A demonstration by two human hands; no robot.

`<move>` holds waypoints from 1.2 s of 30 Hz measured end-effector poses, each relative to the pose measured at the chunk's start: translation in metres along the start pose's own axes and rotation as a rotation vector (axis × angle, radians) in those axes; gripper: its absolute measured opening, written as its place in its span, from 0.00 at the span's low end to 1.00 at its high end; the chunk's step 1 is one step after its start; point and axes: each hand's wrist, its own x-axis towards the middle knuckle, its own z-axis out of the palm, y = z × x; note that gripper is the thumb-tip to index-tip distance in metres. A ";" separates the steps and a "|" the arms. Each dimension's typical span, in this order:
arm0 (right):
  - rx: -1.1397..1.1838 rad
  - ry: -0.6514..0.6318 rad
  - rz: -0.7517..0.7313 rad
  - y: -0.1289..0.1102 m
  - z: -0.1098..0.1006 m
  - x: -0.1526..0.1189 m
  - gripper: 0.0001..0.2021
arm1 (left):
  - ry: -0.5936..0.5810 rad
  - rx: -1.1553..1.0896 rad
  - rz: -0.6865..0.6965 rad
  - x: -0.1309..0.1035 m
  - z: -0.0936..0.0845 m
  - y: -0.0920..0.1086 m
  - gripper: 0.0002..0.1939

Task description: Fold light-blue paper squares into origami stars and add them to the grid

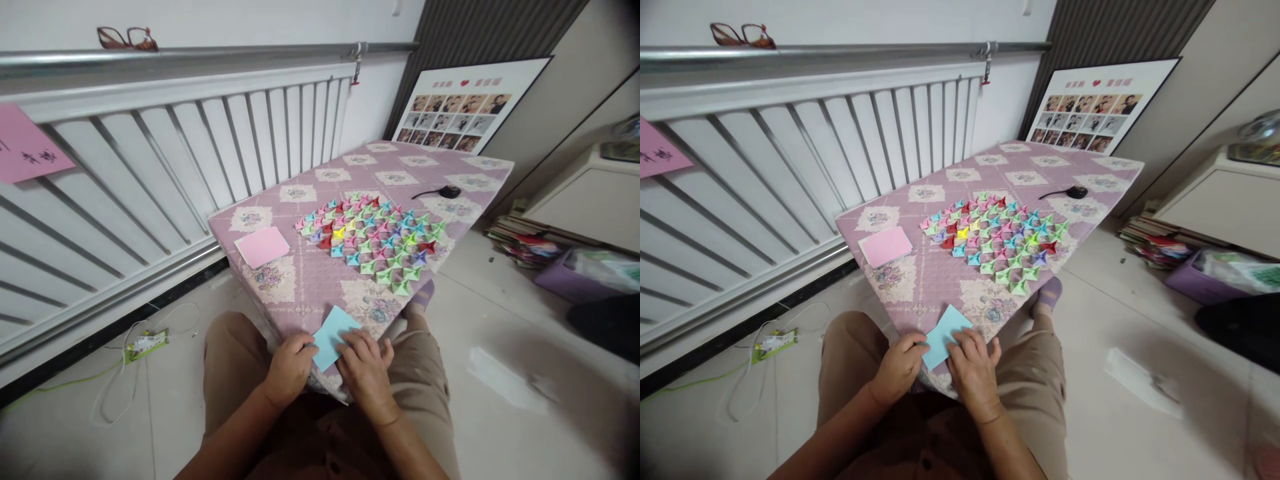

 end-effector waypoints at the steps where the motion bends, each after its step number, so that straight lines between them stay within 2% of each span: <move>1: 0.005 -0.001 -0.002 0.000 0.000 0.001 0.09 | 0.008 -0.003 0.017 0.002 0.000 0.000 0.17; 4: 0.005 0.010 -0.004 0.001 0.001 0.009 0.08 | 0.040 -0.018 0.056 0.014 -0.002 -0.001 0.16; 9: -0.003 -0.003 -0.019 0.004 0.003 0.025 0.06 | 0.067 -0.007 0.046 0.035 0.000 -0.012 0.15; 14: 0.058 -0.083 -0.033 0.003 0.011 0.023 0.06 | 0.043 -0.009 0.029 0.033 0.009 -0.024 0.17; 19: 0.135 -0.145 -0.063 0.007 0.013 0.024 0.11 | 0.061 -0.008 0.036 0.027 0.007 -0.026 0.16; 22: 0.157 -0.193 -0.050 0.011 0.014 0.029 0.12 | 0.062 0.006 -0.021 0.028 0.002 -0.025 0.13; 26: 0.122 -0.220 0.014 0.013 0.017 0.035 0.05 | 0.063 0.023 -0.135 0.031 -0.005 -0.023 0.09; 31: 0.096 -0.203 0.084 0.010 0.017 0.037 0.09 | 0.041 0.042 -0.278 0.035 -0.007 -0.023 0.05; 36: 0.063 -0.223 0.146 0.008 0.016 0.042 0.11 | 0.029 0.052 -0.321 0.041 -0.004 -0.024 0.04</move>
